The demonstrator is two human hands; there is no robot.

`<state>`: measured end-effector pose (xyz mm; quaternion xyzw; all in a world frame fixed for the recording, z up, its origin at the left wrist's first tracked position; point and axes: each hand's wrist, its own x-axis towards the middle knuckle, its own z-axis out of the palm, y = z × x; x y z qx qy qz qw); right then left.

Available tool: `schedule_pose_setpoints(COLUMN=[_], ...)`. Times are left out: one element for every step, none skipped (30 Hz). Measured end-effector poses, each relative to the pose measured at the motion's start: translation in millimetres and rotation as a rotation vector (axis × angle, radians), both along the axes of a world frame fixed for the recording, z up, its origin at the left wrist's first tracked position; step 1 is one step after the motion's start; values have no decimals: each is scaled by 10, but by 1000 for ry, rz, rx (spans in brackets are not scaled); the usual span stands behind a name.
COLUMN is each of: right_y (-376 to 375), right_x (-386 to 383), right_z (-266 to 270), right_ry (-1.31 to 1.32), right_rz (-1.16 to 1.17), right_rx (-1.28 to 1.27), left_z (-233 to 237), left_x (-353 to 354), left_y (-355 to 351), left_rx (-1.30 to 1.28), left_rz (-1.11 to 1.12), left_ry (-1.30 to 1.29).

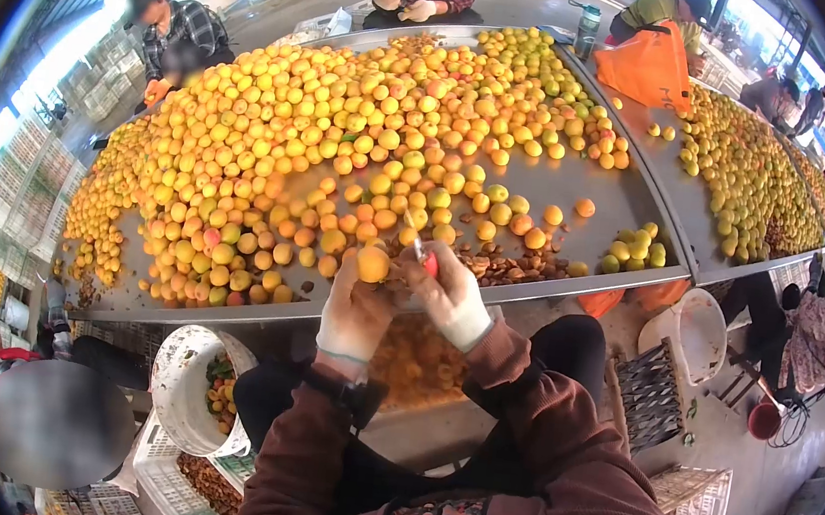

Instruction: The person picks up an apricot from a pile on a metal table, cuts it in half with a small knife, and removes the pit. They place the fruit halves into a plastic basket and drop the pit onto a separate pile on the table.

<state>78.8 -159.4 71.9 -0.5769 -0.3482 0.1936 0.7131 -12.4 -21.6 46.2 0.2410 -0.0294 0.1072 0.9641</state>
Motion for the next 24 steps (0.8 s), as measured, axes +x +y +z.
schedule_pose_setpoints(right_y=[2, 13, 39, 61, 77, 86, 101, 99, 52, 11, -16, -31, -48, -37, -28, -17, 6, 5, -2, -18, -58, -66, -45, -17], right_x=[10, -31, -65, -81, -94, -60, -39, -6, 7, -16, -28, -43, -49, -63, -56, -36, -15, -23, -33, -23, -26, -19, -26, -36], right_z=[-71, -75, -77, -79, -106, -141, -201, -248, -167, -50, 14, 50, 61, 40, 1, -52, -100, -157, -132, -104, -74, -88, -124, -160], right_ry=[-5, -4, -77, -155, -198, -252, -244, -225, -188, -144, -114, -80, -85, -163, -213, -264, -277, -278, -228, -181, -136, -162, -137, -112], right_rz=[-6, -31, -95, -178, -232, -295, -310, -317, -285, -238, -214, -181, -158, -192, -199, -204, -212, -219, -216, -214, -157, -131, -127, -123], right_rx=[-46, -78, -139, -204, -174, -144, -185, -227, -253, -274, -257, -238, -225, -206, -229, -253, -247, -249, -232, -216, -246, -248, -209, -168], left_z=[4, -2, -67, -147, -79, -56, 158, 231, 35, -4, 24, 52, 92, 127, 137, 107, 66, 41, 65, 43, -6, -14, -16, -31], left_x=[15, 42, 62, 65, 64, 83, 93, 72, 116, 107, 84, 56, 52, 47, 52, 45, 27, 23, 28, 30, 17, 28, 39, 57], left_y=[-23, -61, -71, -39, -80, -88, -154, -190, -122, -92, -105, -116, -148, -181, -214, -222, -209, -198, -200, -173, -135, -140, -157, -163], left_rx=[33, 66, -86, -7, 78, 177, 339, 588, 672, 671, 652, 633, 638, 528, 417, 416, 293, 171, 110, 110, 131, 151, 169, 168], left_rz=[78, 144, 188, 151, 214, 235, 293, 347, 398, 376, 348, 326, 308, 299, 291, 281, 234, 189, 161, 155, 141, 126, 130, 120], left_ry=[46, 89, 140, 66, 147, 149, 292, 381, 365, 346, 289, 239, 234, 223, 212, 207, 208, 210, 214, 209, 204, 200, 183, 177])
